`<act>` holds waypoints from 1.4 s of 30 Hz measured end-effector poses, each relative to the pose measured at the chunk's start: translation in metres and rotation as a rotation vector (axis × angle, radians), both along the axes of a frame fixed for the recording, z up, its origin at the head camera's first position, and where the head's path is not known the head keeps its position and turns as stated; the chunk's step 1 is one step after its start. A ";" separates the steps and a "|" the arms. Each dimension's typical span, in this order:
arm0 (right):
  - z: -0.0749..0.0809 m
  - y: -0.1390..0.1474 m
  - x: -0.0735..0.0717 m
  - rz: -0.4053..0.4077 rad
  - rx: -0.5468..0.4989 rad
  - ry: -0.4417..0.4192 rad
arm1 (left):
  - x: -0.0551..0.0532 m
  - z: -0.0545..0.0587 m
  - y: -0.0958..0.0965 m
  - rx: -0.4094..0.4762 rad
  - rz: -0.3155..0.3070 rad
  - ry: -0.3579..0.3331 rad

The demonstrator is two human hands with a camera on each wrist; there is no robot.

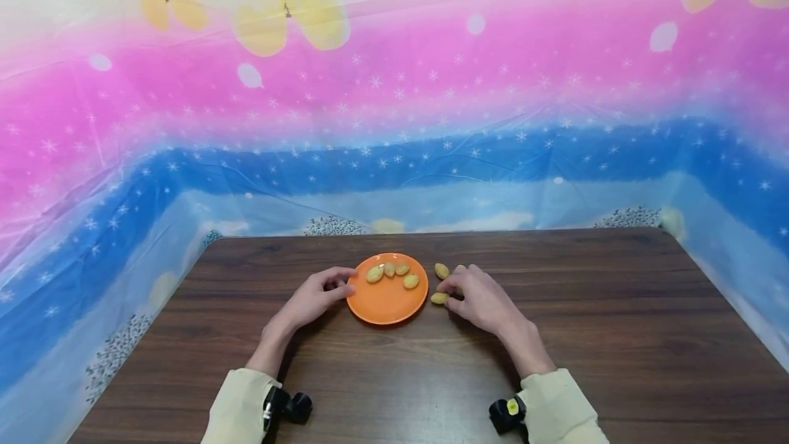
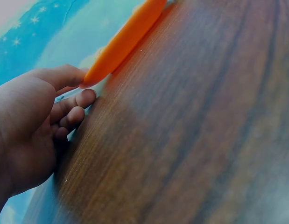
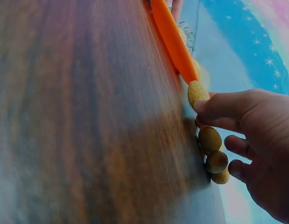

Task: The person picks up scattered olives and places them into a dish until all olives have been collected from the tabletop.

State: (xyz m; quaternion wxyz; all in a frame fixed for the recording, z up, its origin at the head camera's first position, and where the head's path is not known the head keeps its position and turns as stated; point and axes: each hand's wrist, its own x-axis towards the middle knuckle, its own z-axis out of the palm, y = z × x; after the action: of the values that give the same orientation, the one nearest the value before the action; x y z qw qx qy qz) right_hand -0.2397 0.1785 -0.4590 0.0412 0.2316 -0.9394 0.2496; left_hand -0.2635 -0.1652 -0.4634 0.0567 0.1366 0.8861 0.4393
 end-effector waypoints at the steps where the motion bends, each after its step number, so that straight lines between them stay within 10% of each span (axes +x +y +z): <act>1: 0.000 0.000 0.000 -0.007 -0.002 0.004 | 0.000 0.000 0.000 0.001 0.000 0.000; 42: 0.012 -0.017 -0.002 -0.017 -0.052 -0.016 | -0.003 -0.001 -0.002 -0.007 -0.010 -0.002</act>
State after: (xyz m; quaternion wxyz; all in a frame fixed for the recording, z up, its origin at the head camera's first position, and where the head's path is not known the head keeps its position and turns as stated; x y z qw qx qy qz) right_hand -0.2420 0.1615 -0.4468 0.0419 0.2203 -0.9349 0.2752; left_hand -0.2663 -0.1668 -0.4644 0.0605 0.1405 0.8867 0.4363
